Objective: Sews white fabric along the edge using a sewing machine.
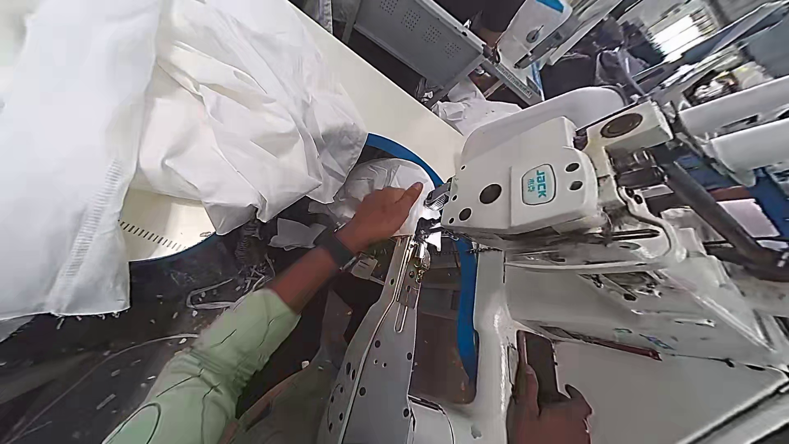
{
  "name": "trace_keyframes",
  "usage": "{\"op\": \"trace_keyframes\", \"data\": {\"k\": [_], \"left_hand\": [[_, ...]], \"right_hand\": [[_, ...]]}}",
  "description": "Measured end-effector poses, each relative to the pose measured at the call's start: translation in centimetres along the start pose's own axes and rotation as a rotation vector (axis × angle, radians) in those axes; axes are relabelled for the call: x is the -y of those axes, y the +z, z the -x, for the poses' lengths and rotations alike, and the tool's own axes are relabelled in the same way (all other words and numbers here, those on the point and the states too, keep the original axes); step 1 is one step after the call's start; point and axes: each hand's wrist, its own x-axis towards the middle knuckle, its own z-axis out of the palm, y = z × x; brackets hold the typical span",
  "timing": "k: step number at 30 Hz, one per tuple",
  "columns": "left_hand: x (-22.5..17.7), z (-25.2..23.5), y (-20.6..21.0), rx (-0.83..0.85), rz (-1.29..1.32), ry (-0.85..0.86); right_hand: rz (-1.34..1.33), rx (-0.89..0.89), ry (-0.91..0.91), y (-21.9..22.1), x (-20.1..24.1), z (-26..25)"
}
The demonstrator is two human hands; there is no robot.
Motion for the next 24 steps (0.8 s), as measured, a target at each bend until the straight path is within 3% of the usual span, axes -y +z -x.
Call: {"op": "trace_keyframes", "data": {"k": [2, 6, 9, 12, 15, 17, 18, 20, 22, 24], "left_hand": [[4.6, -6.1, 2.5, 0.15, 0.274, -0.154], [5.7, -11.1, 3.7, 0.047, 0.329, -0.08], [9.2, -12.1, 6.4, -0.073, 0.304, -0.181], [10.6, -11.0, 8.1, -0.166, 0.158, -0.287], [9.0, -7.1, 5.6, -0.33, 0.152, -0.397], [5.8, -2.4, 2.9, -0.454, 0.34, -0.198], [2.1, -0.1, 1.9, -0.44, 0.387, -0.035], [-5.6, 7.6, 3.3, -0.191, 0.294, 0.316], [-9.9, 15.5, 6.1, 0.083, 0.095, 0.642], [-10.7, 18.9, 5.6, 0.083, 0.048, 0.778]], "right_hand": [[0.03, -0.005, 0.009, 0.7, -0.3, -0.3], [0.005, -0.017, -0.01, 0.8, 0.1, -0.2], [-0.056, -0.007, 0.02, 0.6, 0.1, -0.2], [-0.091, 0.007, 0.035, 0.5, 0.2, -0.5], [-0.278, -0.107, -0.138, -1.3, 2.5, 1.1], [-0.54, -0.168, -0.32, -3.9, 6.2, 4.8], [-0.731, -0.117, -0.428, -4.0, 9.0, 6.5], [-1.111, 0.319, -0.552, -4.4, 13.9, 8.1], [-1.219, 0.901, -0.42, -6.8, 13.3, 6.4], [-1.181, 1.382, -0.189, -12.6, 11.6, 2.3]]}}
